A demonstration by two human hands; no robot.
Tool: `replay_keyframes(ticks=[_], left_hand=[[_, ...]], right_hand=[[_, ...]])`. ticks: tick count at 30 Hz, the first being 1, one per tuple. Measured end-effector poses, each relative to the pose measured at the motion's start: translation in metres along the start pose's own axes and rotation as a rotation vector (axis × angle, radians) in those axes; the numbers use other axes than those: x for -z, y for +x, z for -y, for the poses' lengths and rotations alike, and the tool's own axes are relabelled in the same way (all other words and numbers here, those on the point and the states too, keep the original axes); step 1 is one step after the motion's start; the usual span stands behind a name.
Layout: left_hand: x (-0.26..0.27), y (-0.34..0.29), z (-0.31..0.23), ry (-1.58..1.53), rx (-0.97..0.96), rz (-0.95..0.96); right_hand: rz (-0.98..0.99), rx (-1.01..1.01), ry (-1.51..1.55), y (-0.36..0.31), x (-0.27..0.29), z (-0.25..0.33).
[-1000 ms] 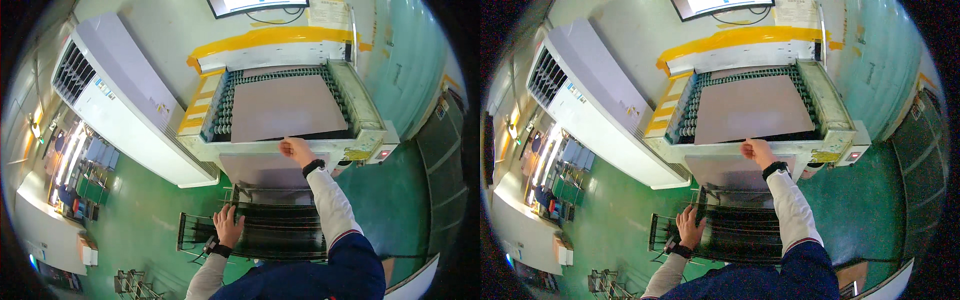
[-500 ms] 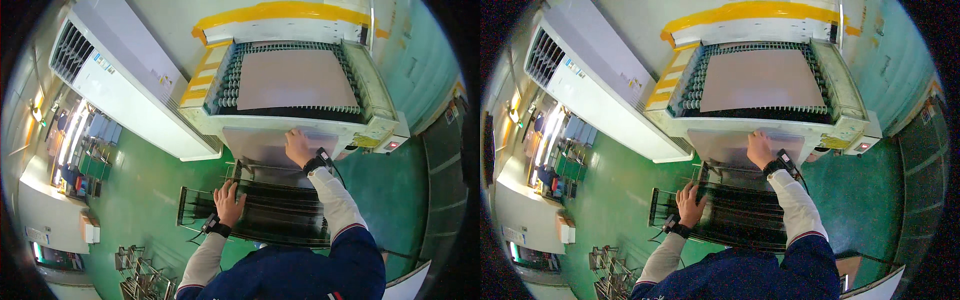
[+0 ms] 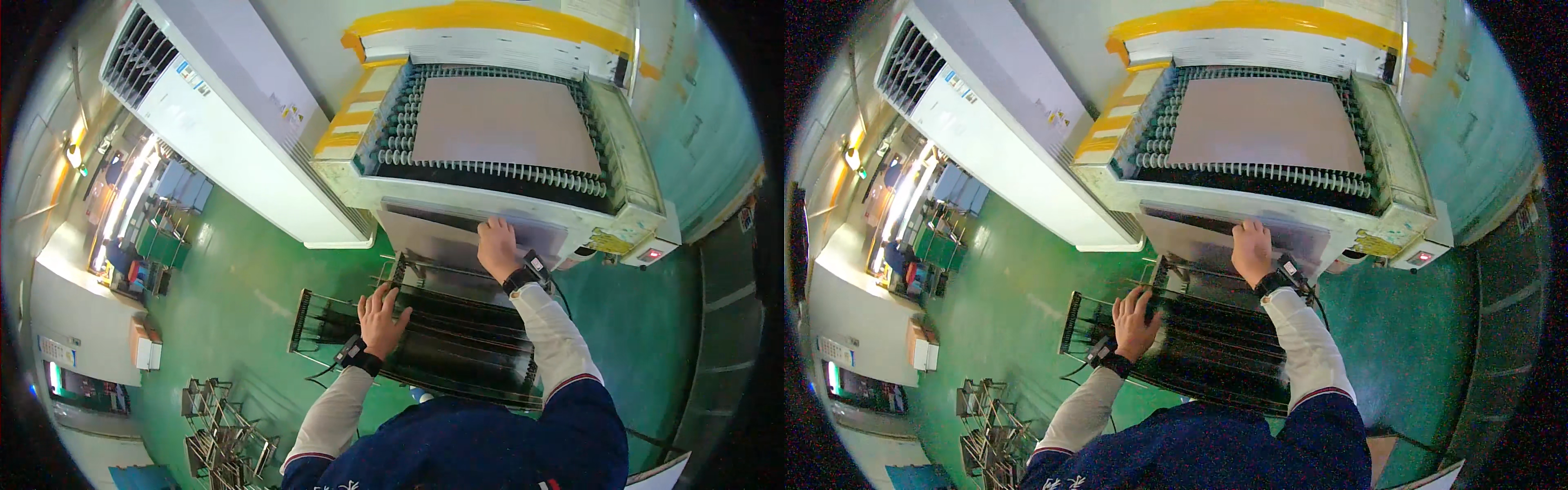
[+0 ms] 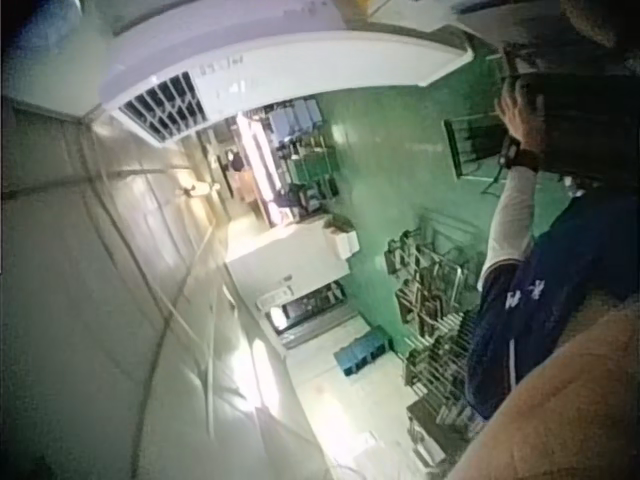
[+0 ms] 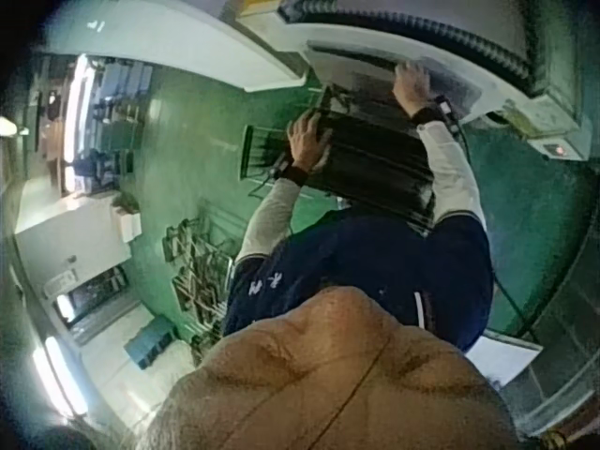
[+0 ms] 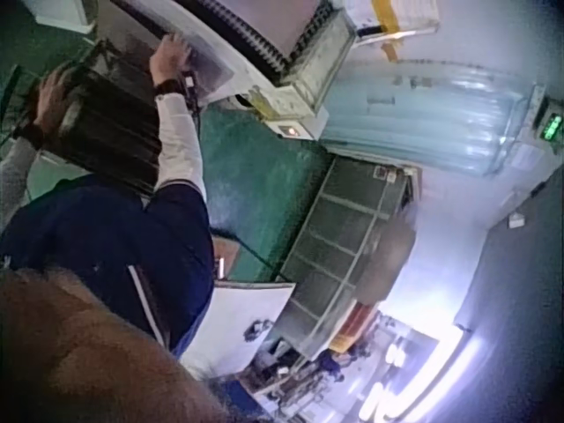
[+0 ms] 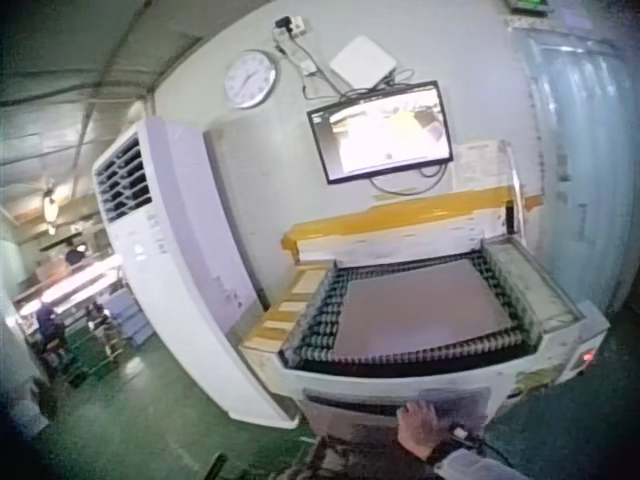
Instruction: Loading green plates into a processing machine and placing processed grey plates onto a storage rack.
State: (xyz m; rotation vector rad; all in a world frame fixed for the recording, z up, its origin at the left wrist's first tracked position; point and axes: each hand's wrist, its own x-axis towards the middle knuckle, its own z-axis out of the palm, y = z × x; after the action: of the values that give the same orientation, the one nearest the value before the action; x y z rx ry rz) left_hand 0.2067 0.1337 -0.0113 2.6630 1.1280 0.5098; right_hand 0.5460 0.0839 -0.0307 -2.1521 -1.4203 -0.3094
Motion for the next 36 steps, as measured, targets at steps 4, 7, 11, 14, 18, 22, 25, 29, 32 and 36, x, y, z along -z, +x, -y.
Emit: replay_keyframes(ticks=[4,7,11,14,18,22,25,29,32,36], left_hand=[[-0.003,-0.001,0.002,0.030,-0.008,-0.025],[-0.004,-0.002,0.001,0.041,-0.002,-0.020],[-0.004,-0.002,0.001,0.022,-0.011,-0.043],[-0.008,-0.005,0.004,-0.013,0.003,-0.047],[-0.019,-0.009,0.008,-0.027,0.015,-0.066],[-0.024,-0.014,0.011,-0.043,0.003,-0.090],[-0.023,-0.016,0.011,-0.066,0.000,-0.060],[-0.021,-0.015,0.010,-0.094,0.003,-0.065],[-0.023,-0.015,0.010,-0.111,0.005,-0.066],[-0.028,-0.013,0.010,-0.156,-0.018,-0.166]], right_hand=[[0.079,-0.067,0.067,0.002,-0.012,-0.002],[0.103,-0.057,0.108,0.006,-0.023,-0.014],[0.110,-0.029,0.158,0.008,-0.028,-0.027],[0.174,-0.017,0.096,0.002,-0.031,-0.027],[0.357,-0.069,-0.009,0.014,-0.043,-0.041],[0.320,-0.021,0.003,0.022,-0.053,-0.055],[0.314,-0.012,0.006,0.022,-0.051,-0.055],[0.391,0.047,-0.048,0.018,-0.045,-0.052],[0.307,0.048,-0.069,0.014,-0.039,-0.058],[0.191,-0.017,-0.069,0.026,-0.012,-0.077]])
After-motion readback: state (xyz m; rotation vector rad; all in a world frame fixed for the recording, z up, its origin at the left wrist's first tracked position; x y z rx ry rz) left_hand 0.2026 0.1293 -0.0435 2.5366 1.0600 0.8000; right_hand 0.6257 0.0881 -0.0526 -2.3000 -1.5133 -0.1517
